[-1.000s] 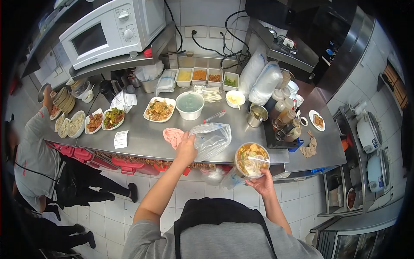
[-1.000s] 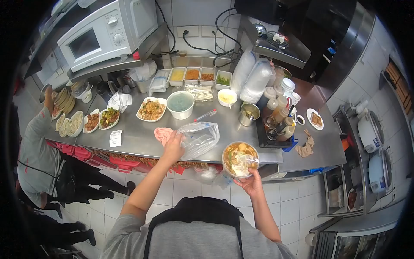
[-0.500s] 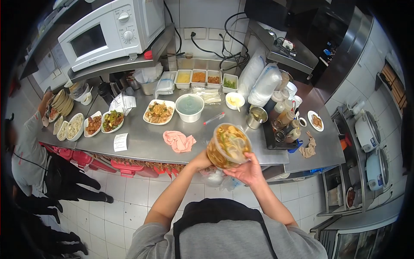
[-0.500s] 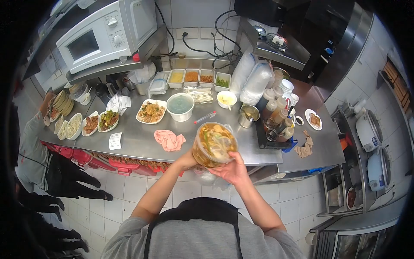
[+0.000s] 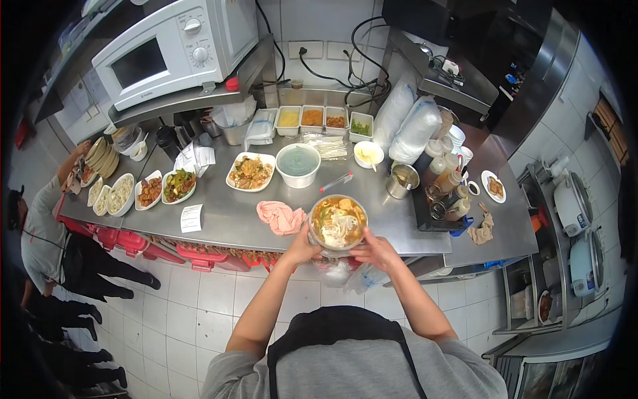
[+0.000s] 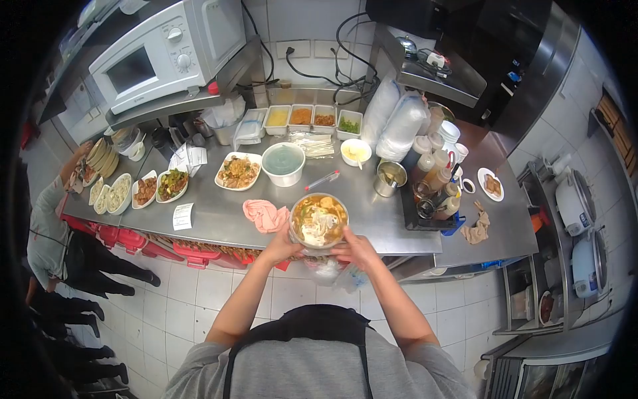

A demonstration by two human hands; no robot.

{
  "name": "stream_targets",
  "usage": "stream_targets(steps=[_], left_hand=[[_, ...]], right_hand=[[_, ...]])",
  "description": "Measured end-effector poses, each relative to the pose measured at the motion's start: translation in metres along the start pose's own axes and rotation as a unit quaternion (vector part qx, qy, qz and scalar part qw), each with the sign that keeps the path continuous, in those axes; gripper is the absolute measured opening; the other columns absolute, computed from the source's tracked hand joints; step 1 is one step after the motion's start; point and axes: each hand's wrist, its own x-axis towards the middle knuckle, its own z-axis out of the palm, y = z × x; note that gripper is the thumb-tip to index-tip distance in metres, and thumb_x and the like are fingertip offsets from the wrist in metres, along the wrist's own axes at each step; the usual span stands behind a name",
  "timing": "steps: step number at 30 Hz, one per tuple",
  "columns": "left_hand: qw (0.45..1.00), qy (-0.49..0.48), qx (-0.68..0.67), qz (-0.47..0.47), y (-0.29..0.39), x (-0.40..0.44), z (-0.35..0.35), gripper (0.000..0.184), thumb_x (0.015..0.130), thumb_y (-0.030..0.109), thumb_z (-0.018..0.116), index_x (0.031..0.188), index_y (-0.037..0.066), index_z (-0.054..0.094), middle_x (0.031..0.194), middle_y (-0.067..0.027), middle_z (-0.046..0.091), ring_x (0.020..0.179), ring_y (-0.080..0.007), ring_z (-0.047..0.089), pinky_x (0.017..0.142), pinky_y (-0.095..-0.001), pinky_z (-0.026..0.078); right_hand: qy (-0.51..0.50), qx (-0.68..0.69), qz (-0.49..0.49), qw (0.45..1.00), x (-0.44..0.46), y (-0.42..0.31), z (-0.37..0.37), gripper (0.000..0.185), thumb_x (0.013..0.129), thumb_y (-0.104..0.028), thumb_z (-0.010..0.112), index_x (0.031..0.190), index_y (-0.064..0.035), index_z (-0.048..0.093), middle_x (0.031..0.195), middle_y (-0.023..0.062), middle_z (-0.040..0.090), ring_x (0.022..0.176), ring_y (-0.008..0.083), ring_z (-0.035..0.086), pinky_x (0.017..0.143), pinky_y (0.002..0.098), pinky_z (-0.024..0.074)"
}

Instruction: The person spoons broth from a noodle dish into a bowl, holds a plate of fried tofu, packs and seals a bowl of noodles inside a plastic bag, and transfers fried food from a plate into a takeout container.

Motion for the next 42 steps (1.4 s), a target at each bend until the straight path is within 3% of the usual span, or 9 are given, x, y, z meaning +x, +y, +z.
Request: stream_targets(steps=[8, 12, 15, 21, 26, 29, 35, 38, 42], left_hand=[[1.0, 0.027, 0.014, 0.002, 0.028, -0.016, 0.01, 0.081, 0.07, -0.01, 0.058, 0.141, 0.013, 0.024, 0.133, -0.0073, 0.04, 0.109, -0.0209, 0.051, 0.063, -0.0253, 0.058], [0.995, 0.058, 0.06, -0.059, 0.036, -0.014, 0.011, 0.07, 0.07, -0.006, 0.056, 0.135, 0.003, 0.033, 0.125, -0.0134, 0.049, 0.108, -0.0225, 0.054, 0.061, -0.0269, 0.057], [0.914, 0.11, 0.369, 0.126, 0.023, 0.003, -0.004, 0.062, 0.071, -0.003, 0.054, 0.131, -0.002, 0.037, 0.111, -0.0208, 0.058, 0.098, -0.0247, 0.061, 0.063, -0.0294, 0.056], [0.879, 0.093, 0.467, 0.022, 0.109, 0.013, 0.028, 0.064, 0.072, -0.005, 0.043, 0.134, -0.004, 0.03, 0.115, -0.0272, 0.055, 0.099, -0.0335, 0.06, 0.084, -0.0418, 0.046], [0.949, 0.044, 0.301, 0.081, 0.175, -0.022, 0.046, 0.069, 0.071, -0.004, 0.046, 0.136, -0.009, 0.022, 0.117, -0.0342, 0.049, 0.074, -0.0314, 0.066, 0.079, -0.0379, 0.049], [0.936, 0.058, 0.328, 0.11, 0.177, -0.042, 0.028, 0.075, 0.071, -0.001, 0.051, 0.138, -0.005, 0.02, 0.119, -0.0297, 0.05, 0.073, -0.0301, 0.067, 0.072, -0.0355, 0.052], [0.763, 0.214, 0.573, 0.207, 0.218, -0.036, 0.01, 0.091, 0.069, 0.02, 0.066, 0.14, 0.001, 0.013, 0.121, -0.026, 0.051, 0.1, -0.0346, 0.059, 0.084, -0.0427, 0.048], [0.715, 0.153, 0.676, 0.089, 0.219, -0.001, 0.008, 0.083, 0.068, 0.031, 0.07, 0.135, 0.004, 0.03, 0.11, -0.0233, 0.058, 0.095, -0.0342, 0.061, 0.081, -0.0426, 0.049], [0.72, 0.061, 0.691, 0.037, 0.188, 0.044, -0.003, 0.038, 0.075, 0.028, 0.065, 0.102, 0.002, 0.062, 0.095, -0.0199, 0.064, 0.094, -0.0337, 0.061, 0.079, -0.0444, 0.049]], right_hand=[[0.153, -0.48, -0.176, 0.845, 0.056, 0.008, -0.025, 0.021, 0.08, -0.017, 0.057, 0.082, 0.0014, 0.066, 0.068, 0.0162, 0.065, 0.064, 0.022, 0.066, 0.062, 0.0345, 0.0515], [0.148, -0.465, -0.213, 0.846, 0.045, -0.003, -0.021, 0.017, 0.075, -0.014, 0.057, 0.075, 0.0005, 0.066, 0.064, 0.0175, 0.063, 0.064, 0.0253, 0.065, 0.063, 0.0355, 0.05], [0.16, -0.437, -0.285, 0.838, 0.034, -0.003, -0.028, 0.015, 0.073, -0.014, 0.058, 0.073, -0.0009, 0.066, 0.064, 0.0157, 0.063, 0.061, 0.0239, 0.063, 0.061, 0.0349, 0.0484], [0.164, -0.337, -0.385, 0.843, 0.039, -0.045, -0.023, 0.013, 0.075, -0.012, 0.06, 0.069, 0.0002, 0.06, 0.055, 0.0049, 0.055, 0.049, 0.0126, 0.051, 0.049, 0.0285, 0.042], [0.135, -0.299, -0.529, 0.782, -0.011, -0.104, 0.028, 0.026, 0.071, -0.014, 0.064, 0.091, -0.001, 0.055, 0.062, 0.0086, 0.055, 0.061, 0.0145, 0.055, 0.057, 0.0312, 0.0438], [0.082, -0.455, -0.414, 0.784, -0.045, -0.111, 0.044, 0.031, 0.071, -0.013, 0.066, 0.096, -0.0032, 0.05, 0.065, 0.0063, 0.053, 0.061, 0.0125, 0.053, 0.056, 0.0298, 0.0433], [0.107, -0.227, -0.567, 0.785, -0.066, -0.163, 0.041, 0.024, 0.073, 0.004, 0.06, 0.094, -0.0025, 0.05, 0.077, 0.0014, 0.052, 0.065, 0.0106, 0.048, 0.061, 0.0221, 0.0399], [0.142, -0.435, -0.721, 0.521, -0.106, -0.161, 0.075, 0.032, 0.074, -0.014, 0.068, 0.1, -0.0057, 0.051, 0.085, 0.0068, 0.057, 0.088, 0.0226, 0.054, 0.085, 0.0344, 0.0397], [0.006, -0.678, -0.578, 0.454, -0.086, -0.116, 0.065, 0.034, 0.072, -0.025, 0.069, 0.101, -0.0106, 0.057, 0.092, 0.0083, 0.062, 0.098, 0.0261, 0.055, 0.097, 0.0476, 0.0308]])
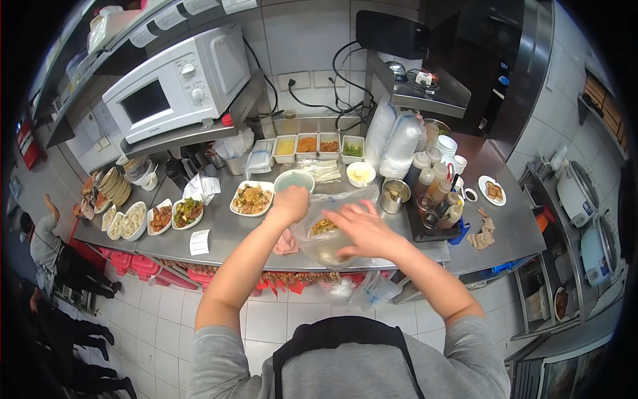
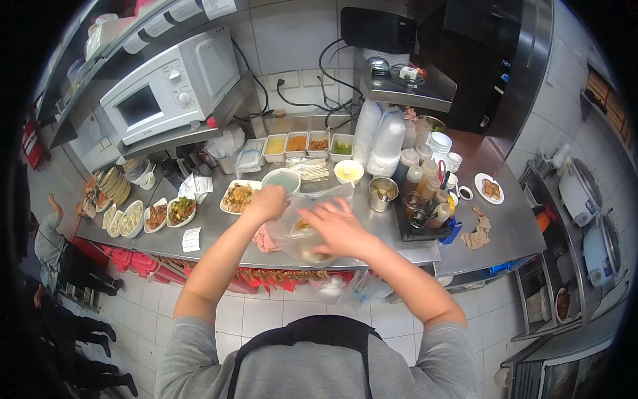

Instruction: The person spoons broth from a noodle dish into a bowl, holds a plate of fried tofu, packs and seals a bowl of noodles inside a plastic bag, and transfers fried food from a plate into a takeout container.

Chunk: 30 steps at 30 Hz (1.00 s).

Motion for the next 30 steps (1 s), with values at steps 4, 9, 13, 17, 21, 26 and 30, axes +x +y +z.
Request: stream_targets(steps=[4, 9, 13, 17, 21, 26, 30], left_hand=[[0.986, 0.151, -0.065, 0.023, 0.012, 0.017, 0.008, 0.023, 0.08, 0.022, 0.06, 0.085, 0.0, 0.067, 0.083, -0.0195, 0.065, 0.082, -0.0308, 0.064, 0.072, -0.0426, 0.051], [0.993, 0.055, -0.098, 0.03, -0.005, 0.02, -0.023, 0.025, 0.078, 0.018, 0.057, 0.069, -0.003, 0.066, 0.052, -0.0163, 0.059, 0.051, -0.0269, 0.062, 0.06, -0.0373, 0.05], [0.982, 0.026, -0.185, 0.006, -0.014, -0.007, -0.049, 0.021, 0.076, 0.016, 0.056, 0.069, -0.001, 0.066, 0.055, -0.0132, 0.061, 0.054, -0.0221, 0.063, 0.061, -0.0345, 0.05], [0.938, 0.314, -0.136, 0.06, 0.024, -0.035, -0.079, 0.018, 0.079, 0.009, 0.056, 0.093, 0.0, 0.064, 0.082, -0.0147, 0.066, 0.08, -0.0259, 0.066, 0.07, -0.0356, 0.051], [0.921, 0.194, 0.035, 0.337, 0.07, -0.05, -0.073, 0.038, 0.073, 0.034, 0.07, 0.102, 0.01, 0.063, 0.128, -0.0122, 0.047, 0.122, -0.0306, 0.041, 0.101, -0.0501, 0.031], [0.915, 0.101, 0.126, 0.371, 0.057, -0.015, -0.044, 0.04, 0.065, 0.042, 0.072, 0.095, 0.015, 0.067, 0.128, -0.0066, 0.046, 0.122, -0.0294, 0.039, 0.096, -0.0529, 0.031], [0.923, -0.022, 0.044, 0.382, 0.049, 0.026, -0.027, 0.02, 0.069, 0.025, 0.07, 0.078, 0.008, 0.065, 0.085, -0.0095, 0.062, 0.085, -0.0293, 0.059, 0.071, -0.0434, 0.045]], right_hand=[[-0.177, -0.097, 0.049, 0.978, -0.036, 0.077, 0.01, 0.015, 0.075, -0.025, 0.065, 0.08, -0.0105, 0.066, 0.078, 0.0057, 0.063, 0.087, 0.0227, 0.06, 0.099, 0.0481, 0.0304], [-0.11, -0.053, 0.004, 0.992, -0.042, 0.091, -0.05, 0.011, 0.073, -0.02, 0.066, 0.075, -0.0097, 0.064, 0.073, 0.0053, 0.06, 0.084, 0.0224, 0.06, 0.097, 0.0482, 0.0313], [-0.051, 0.146, -0.029, 0.988, -0.044, 0.102, -0.077, 0.01, 0.075, -0.015, 0.066, 0.077, -0.006, 0.062, 0.076, 0.0071, 0.061, 0.08, 0.0248, 0.059, 0.09, 0.0421, 0.0381], [0.202, 0.174, 0.156, 0.951, -0.054, 0.174, -0.105, 0.013, 0.077, -0.013, 0.064, 0.082, -0.0004, 0.064, 0.079, 0.014, 0.062, 0.076, 0.0319, 0.058, 0.069, 0.0363, 0.0462], [0.029, -0.121, 0.315, 0.941, -0.099, 0.322, -0.067, 0.027, 0.073, -0.005, 0.056, 0.098, -0.0085, 0.065, 0.099, 0.0173, 0.061, 0.096, 0.0335, 0.058, 0.081, 0.0422, 0.0476], [-0.17, -0.187, 0.348, 0.903, -0.136, 0.416, 0.002, 0.068, 0.067, -0.019, 0.071, 0.129, -0.0173, 0.044, 0.133, 0.0148, 0.041, 0.123, 0.0325, 0.039, 0.1, 0.0463, 0.0361], [-0.225, -0.15, 0.378, 0.885, -0.118, 0.389, -0.016, 0.056, 0.069, -0.023, 0.067, 0.123, -0.0199, 0.051, 0.126, 0.0118, 0.047, 0.12, 0.032, 0.041, 0.096, 0.052, 0.0372]])
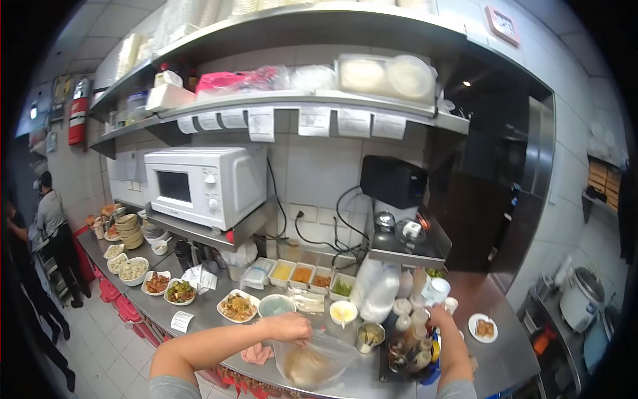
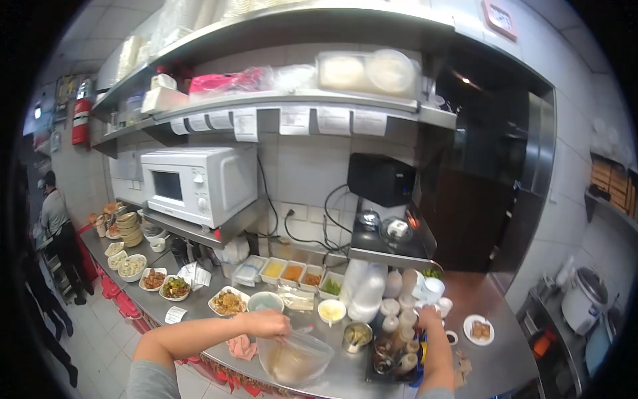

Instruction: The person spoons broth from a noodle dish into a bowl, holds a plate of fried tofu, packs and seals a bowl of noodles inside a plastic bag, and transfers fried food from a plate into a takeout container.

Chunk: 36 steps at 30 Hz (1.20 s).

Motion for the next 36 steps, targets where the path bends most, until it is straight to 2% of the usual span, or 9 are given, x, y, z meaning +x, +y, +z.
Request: stream_targets(steps=[5, 11, 14, 18, 21, 25, 29, 32, 36], left_hand=[[0.994, 0.096, -0.038, 0.032, 0.003, -0.006, -0.036, 0.016, 0.07, 0.021, 0.069, 0.074, 0.006, 0.064, 0.074, -0.0105, 0.062, 0.075, -0.0304, 0.059, 0.066, -0.0411, 0.046], [0.982, 0.182, 0.001, 0.045, 0.034, -0.029, -0.057, 0.019, 0.071, 0.029, 0.07, 0.082, 0.013, 0.067, 0.107, -0.002, 0.058, 0.103, -0.0203, 0.054, 0.086, -0.0377, 0.039], [0.981, 0.178, 0.079, 0.027, 0.028, -0.033, -0.02, 0.021, 0.07, 0.032, 0.07, 0.082, 0.015, 0.068, 0.108, -0.0035, 0.058, 0.105, -0.0204, 0.052, 0.088, -0.0384, 0.037], [0.998, 0.015, 0.039, -0.045, 0.004, -0.02, -0.01, 0.025, 0.069, 0.033, 0.071, 0.086, 0.015, 0.068, 0.107, -0.0058, 0.057, 0.108, -0.0212, 0.049, 0.087, -0.0395, 0.034], [0.998, 0.014, -0.022, -0.05, 0.01, -0.026, -0.038, 0.033, 0.068, 0.032, 0.071, 0.095, 0.013, 0.066, 0.11, -0.0061, 0.057, 0.113, -0.0228, 0.047, 0.096, -0.046, 0.029], [0.972, 0.234, 0.016, 0.003, 0.011, -0.035, -0.013, 0.036, 0.069, 0.034, 0.071, 0.097, 0.013, 0.064, 0.111, -0.0023, 0.058, 0.112, -0.0192, 0.049, 0.102, -0.0516, 0.024], [0.994, 0.036, 0.093, -0.046, 0.007, -0.033, 0.009, 0.024, 0.064, 0.034, 0.073, 0.083, 0.019, 0.068, 0.087, 0.0003, 0.066, 0.093, -0.0186, 0.06, 0.101, -0.0507, 0.023], [0.979, 0.202, 0.014, 0.022, -0.001, -0.04, 0.006, 0.004, 0.066, 0.015, 0.066, 0.068, 0.019, 0.065, 0.068, -0.0002, 0.064, 0.078, -0.0186, 0.062, 0.101, -0.0517, 0.023], [0.943, 0.332, 0.003, 0.018, 0.004, -0.055, -0.004, 0.05, 0.073, 0.032, 0.07, 0.116, 0.018, 0.051, 0.111, -0.0072, 0.055, 0.104, -0.023, 0.054, 0.101, -0.0536, 0.022]], right_hand=[[0.019, 0.039, -0.062, 0.997, 0.038, 0.043, 0.03, 0.028, 0.068, -0.026, 0.067, 0.092, -0.012, 0.067, 0.099, 0.0146, 0.06, 0.093, 0.0308, 0.058, 0.079, 0.0427, 0.0482], [0.287, 0.203, -0.026, 0.936, -0.051, 0.04, -0.065, 0.018, 0.062, -0.01, 0.068, 0.079, -0.0043, 0.068, 0.079, 0.0164, 0.057, 0.076, 0.0337, 0.058, 0.069, 0.0384, 0.0483], [0.339, 0.52, 0.001, 0.784, -0.069, 0.067, -0.081, 0.014, 0.069, 0.002, 0.062, 0.083, -0.0023, 0.06, 0.063, 0.0033, 0.057, 0.043, 0.0137, 0.052, 0.043, 0.0251, 0.0437], [0.23, 0.851, -0.071, 0.466, -0.179, 0.025, -0.159, 0.015, 0.087, -0.022, 0.056, 0.087, -0.0076, 0.057, 0.083, 0.0078, 0.061, 0.07, 0.015, 0.062, 0.045, 0.0231, 0.045], [0.237, 0.879, -0.066, 0.408, -0.235, -0.029, -0.198, 0.025, 0.088, -0.031, 0.054, 0.095, -0.0069, 0.055, 0.093, 0.011, 0.062, 0.076, 0.0207, 0.064, 0.046, 0.0282, 0.0541], [0.232, 0.863, -0.116, 0.434, -0.259, -0.051, -0.187, 0.033, 0.087, -0.028, 0.056, 0.111, -0.0063, 0.051, 0.111, 0.0157, 0.056, 0.084, 0.0241, 0.062, 0.059, 0.0358, 0.0559], [0.126, 0.733, -0.221, 0.631, -0.28, -0.129, -0.216, 0.054, 0.073, -0.023, 0.074, 0.116, -0.0052, 0.046, 0.082, 0.0072, 0.056, 0.058, 0.0124, 0.053, 0.046, 0.0237, 0.0421], [0.171, 0.651, -0.197, 0.713, -0.287, -0.183, -0.233, 0.074, 0.059, -0.031, 0.084, 0.115, -0.0041, 0.046, 0.086, 0.0029, 0.053, 0.068, 0.0099, 0.054, 0.048, 0.0214, 0.0418], [0.032, 0.366, -0.172, 0.914, -0.283, -0.215, -0.245, 0.082, 0.054, -0.014, 0.086, 0.124, -0.0099, 0.042, 0.102, 0.0053, 0.05, 0.099, 0.0178, 0.051, 0.08, 0.0305, 0.0433]])
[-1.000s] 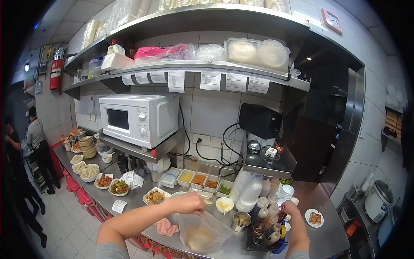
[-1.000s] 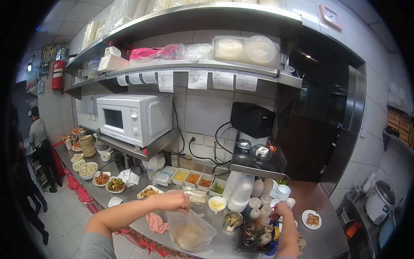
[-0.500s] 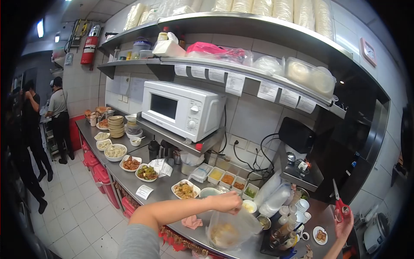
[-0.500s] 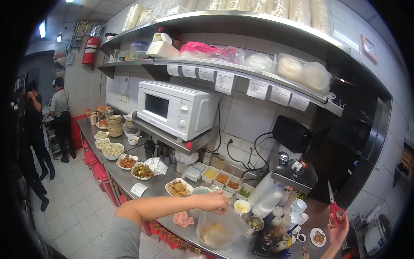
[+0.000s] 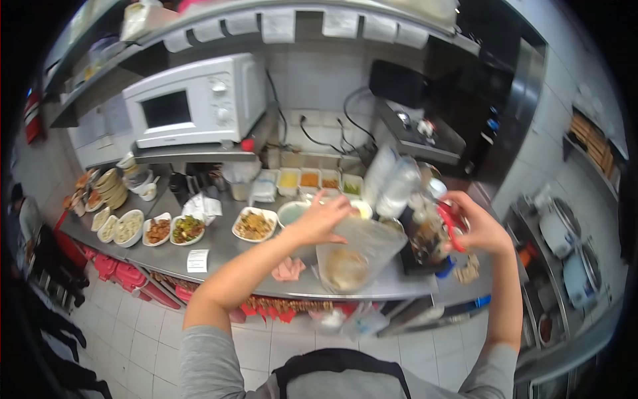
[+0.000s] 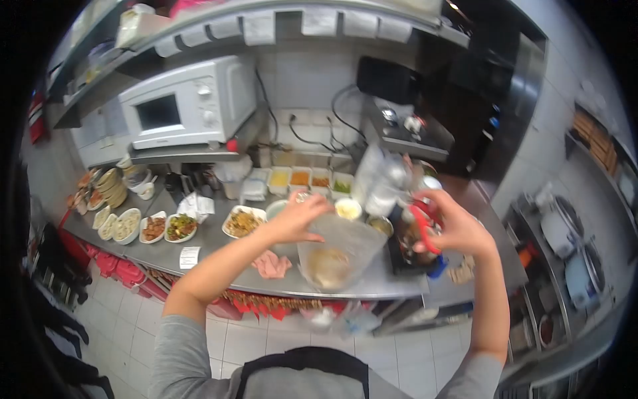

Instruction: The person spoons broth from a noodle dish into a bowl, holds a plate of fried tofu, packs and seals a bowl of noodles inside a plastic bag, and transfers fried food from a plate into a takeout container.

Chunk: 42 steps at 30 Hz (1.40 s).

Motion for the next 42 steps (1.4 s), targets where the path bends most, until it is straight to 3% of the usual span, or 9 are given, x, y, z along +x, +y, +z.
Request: stream_targets(steps=[2, 6, 12, 18, 28, 32, 34, 37, 42], left_hand=[[0.999, 0.012, 0.039, -0.028, -0.005, -0.01, 0.021, 0.045, 0.072, 0.031, 0.071, 0.111, 0.016, 0.055, 0.106, -0.0069, 0.057, 0.101, -0.0222, 0.055, 0.1, -0.0516, 0.023], [0.984, -0.16, 0.024, -0.08, -0.002, -0.01, 0.019, 0.032, 0.069, 0.027, 0.073, 0.096, 0.011, 0.064, 0.091, -0.0036, 0.061, 0.091, -0.0211, 0.059, 0.092, -0.0474, 0.03], [0.998, 0.034, -0.029, -0.051, 0.004, -0.015, 0.03, 0.017, 0.073, 0.026, 0.068, 0.081, 0.011, 0.068, 0.076, -0.0037, 0.064, 0.081, -0.0218, 0.059, 0.085, -0.0414, 0.032], [0.999, -0.009, -0.016, -0.044, 0.009, -0.009, 0.031, 0.013, 0.075, 0.023, 0.066, 0.079, 0.011, 0.068, 0.072, -0.0039, 0.062, 0.075, -0.0223, 0.058, 0.078, -0.0371, 0.034], [0.996, 0.054, -0.044, -0.055, 0.008, -0.016, 0.036, 0.009, 0.076, 0.022, 0.065, 0.076, 0.012, 0.067, 0.072, -0.0022, 0.062, 0.075, -0.02, 0.057, 0.076, -0.0375, 0.033], [0.99, 0.04, -0.042, -0.128, -0.008, -0.026, 0.039, 0.014, 0.077, 0.023, 0.067, 0.087, 0.013, 0.068, 0.085, -0.0021, 0.062, 0.084, -0.0198, 0.057, 0.08, -0.0372, 0.034], [0.98, 0.099, -0.079, -0.155, -0.007, -0.031, 0.029, 0.031, 0.076, 0.026, 0.069, 0.102, 0.011, 0.065, 0.098, -0.0058, 0.061, 0.093, -0.0228, 0.056, 0.087, -0.0379, 0.034], [0.957, 0.18, -0.106, -0.203, -0.016, -0.041, 0.022, 0.044, 0.075, 0.021, 0.07, 0.113, 0.005, 0.057, 0.111, -0.0109, 0.055, 0.108, -0.0254, 0.049, 0.096, -0.0355, 0.033], [0.892, 0.266, -0.331, -0.154, 0.063, 0.034, -0.004, 0.02, 0.086, 0.023, 0.053, 0.083, 0.003, 0.05, 0.091, -0.0103, 0.049, 0.091, -0.0187, 0.046, 0.091, -0.0339, 0.034]], right_hand=[[-0.039, -0.182, -0.059, 0.981, 0.011, -0.021, 0.017, 0.078, 0.054, -0.027, 0.084, 0.121, -0.0123, 0.045, 0.115, 0.0109, 0.046, 0.102, 0.029, 0.05, 0.087, 0.0382, 0.0387], [-0.084, -0.427, -0.017, 0.9, 0.036, -0.059, 0.052, 0.066, 0.055, -0.015, 0.076, 0.115, -0.008, 0.051, 0.111, 0.0144, 0.046, 0.107, 0.0351, 0.047, 0.098, 0.0462, 0.029], [-0.143, -0.6, -0.034, 0.786, 0.079, -0.079, 0.095, 0.059, 0.056, -0.015, 0.074, 0.111, -0.0045, 0.058, 0.114, 0.0157, 0.046, 0.109, 0.0331, 0.046, 0.099, 0.0503, 0.0267], [-0.209, -0.656, -0.016, 0.725, 0.113, -0.096, 0.138, 0.042, 0.067, -0.018, 0.071, 0.107, -0.0074, 0.064, 0.118, 0.0148, 0.05, 0.116, 0.0307, 0.043, 0.1, 0.0514, 0.0213], [-0.31, -0.584, 0.012, 0.75, 0.136, -0.061, 0.159, 0.042, 0.067, -0.018, 0.071, 0.107, -0.0088, 0.064, 0.117, 0.0156, 0.052, 0.111, 0.0308, 0.049, 0.093, 0.0495, 0.0277], [-0.247, -0.484, 0.035, 0.839, 0.125, -0.017, 0.093, 0.043, 0.063, -0.018, 0.069, 0.105, -0.0094, 0.065, 0.106, 0.0084, 0.056, 0.11, 0.0278, 0.05, 0.087, 0.0597, 0.0318], [-0.225, -0.384, -0.048, 0.894, 0.122, 0.046, 0.028, 0.048, 0.064, -0.017, 0.071, 0.111, -0.0129, 0.063, 0.095, 0.0111, 0.064, 0.09, 0.0254, 0.061, 0.075, 0.037, 0.0476], [-0.2, -0.17, 0.188, 0.946, 0.074, 0.097, -0.056, 0.04, 0.066, -0.014, 0.076, 0.103, -0.0036, 0.064, 0.078, 0.0069, 0.066, 0.061, 0.014, 0.062, 0.053, 0.0284, 0.048], [-0.19, -0.167, 0.411, 0.876, 0.04, 0.248, -0.103, 0.024, 0.075, -0.006, 0.064, 0.099, -0.007, 0.066, 0.073, 0.0042, 0.066, 0.057, 0.0105, 0.061, 0.046, 0.0279, 0.0462]])
